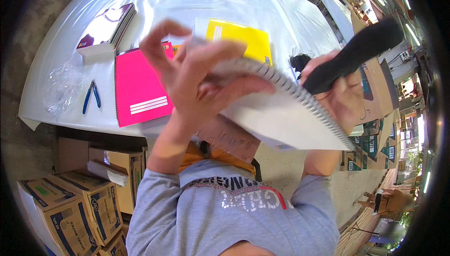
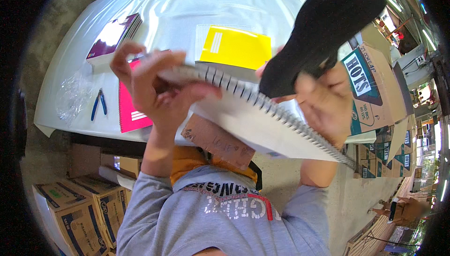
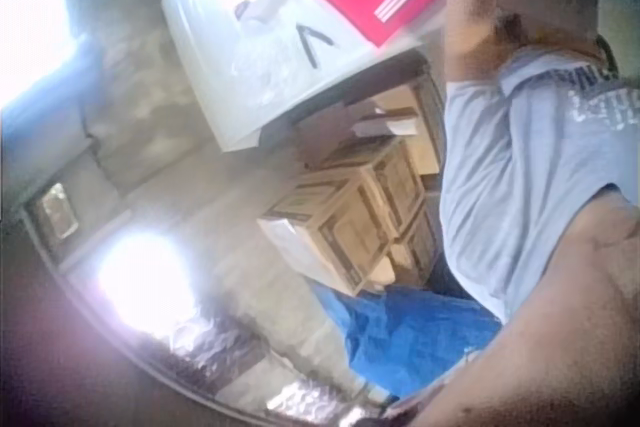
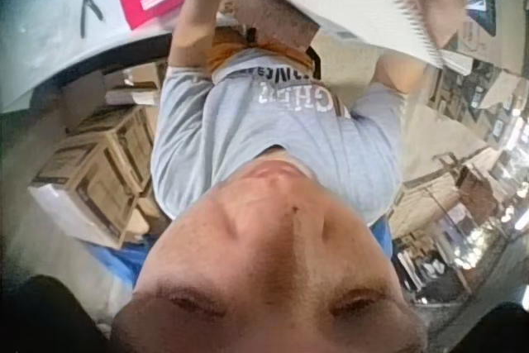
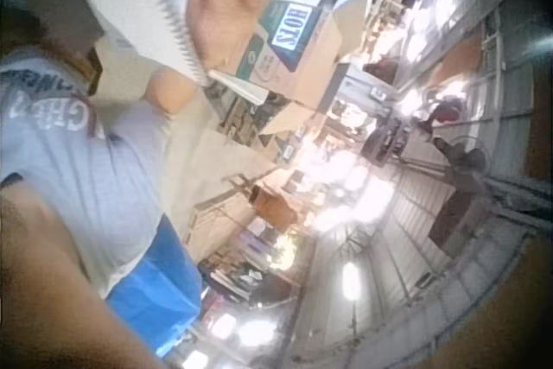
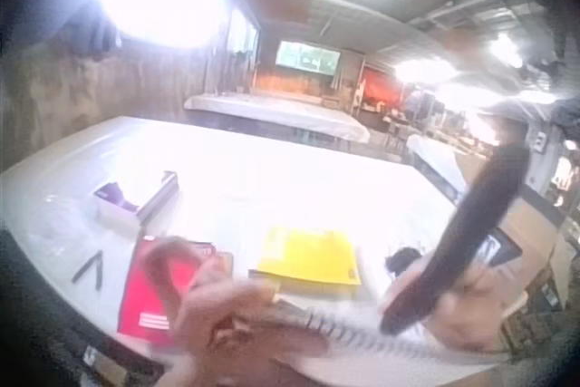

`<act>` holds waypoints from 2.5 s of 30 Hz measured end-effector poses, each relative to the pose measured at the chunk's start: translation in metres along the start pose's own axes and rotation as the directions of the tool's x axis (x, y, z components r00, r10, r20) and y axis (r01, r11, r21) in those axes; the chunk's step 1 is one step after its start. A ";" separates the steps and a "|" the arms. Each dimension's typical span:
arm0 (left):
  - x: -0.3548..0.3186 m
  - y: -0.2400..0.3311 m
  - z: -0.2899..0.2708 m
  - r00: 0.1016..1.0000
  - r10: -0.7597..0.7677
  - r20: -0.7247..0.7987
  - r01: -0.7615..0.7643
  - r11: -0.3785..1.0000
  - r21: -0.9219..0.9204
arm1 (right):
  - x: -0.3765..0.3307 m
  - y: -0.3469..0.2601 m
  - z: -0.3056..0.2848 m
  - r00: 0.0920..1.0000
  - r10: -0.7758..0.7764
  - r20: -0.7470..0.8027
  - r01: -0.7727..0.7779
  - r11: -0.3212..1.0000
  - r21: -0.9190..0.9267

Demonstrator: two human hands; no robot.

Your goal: The person binds multiple notebooks one at a time using a plastic spiral spine. For each notebook, they align the pages, thread the spiral through the holes by hand, and then use a small black handheld tool to finish securing the spine along the length of the notebook.

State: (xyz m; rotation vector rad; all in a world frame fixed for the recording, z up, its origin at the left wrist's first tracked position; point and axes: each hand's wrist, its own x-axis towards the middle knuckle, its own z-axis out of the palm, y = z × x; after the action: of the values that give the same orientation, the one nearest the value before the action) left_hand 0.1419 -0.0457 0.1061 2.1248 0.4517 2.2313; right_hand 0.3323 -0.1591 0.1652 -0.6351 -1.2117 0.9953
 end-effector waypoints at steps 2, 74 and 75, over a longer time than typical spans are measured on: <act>-0.025 0.001 -0.008 0.999 -0.046 -0.025 0.044 0.994 -0.096 | -0.015 0.001 0.003 0.985 0.165 0.044 -0.152 0.965 -0.215; 0.064 -0.070 -0.046 0.708 -0.672 -0.216 0.694 0.719 0.035 | -0.041 0.111 -0.164 0.659 0.637 -0.399 -0.304 -0.259 -0.917; 0.077 -0.064 -0.039 0.714 -0.672 -0.198 0.689 0.724 0.027 | -0.023 0.095 -0.141 0.710 0.624 -0.327 -0.239 -0.223 -0.945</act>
State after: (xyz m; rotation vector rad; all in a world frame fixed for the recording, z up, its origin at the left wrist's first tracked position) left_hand 0.0866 0.0248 0.1656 1.4180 1.1597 1.9525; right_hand 0.4394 -0.1218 0.0368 -2.4311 -1.9917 0.5367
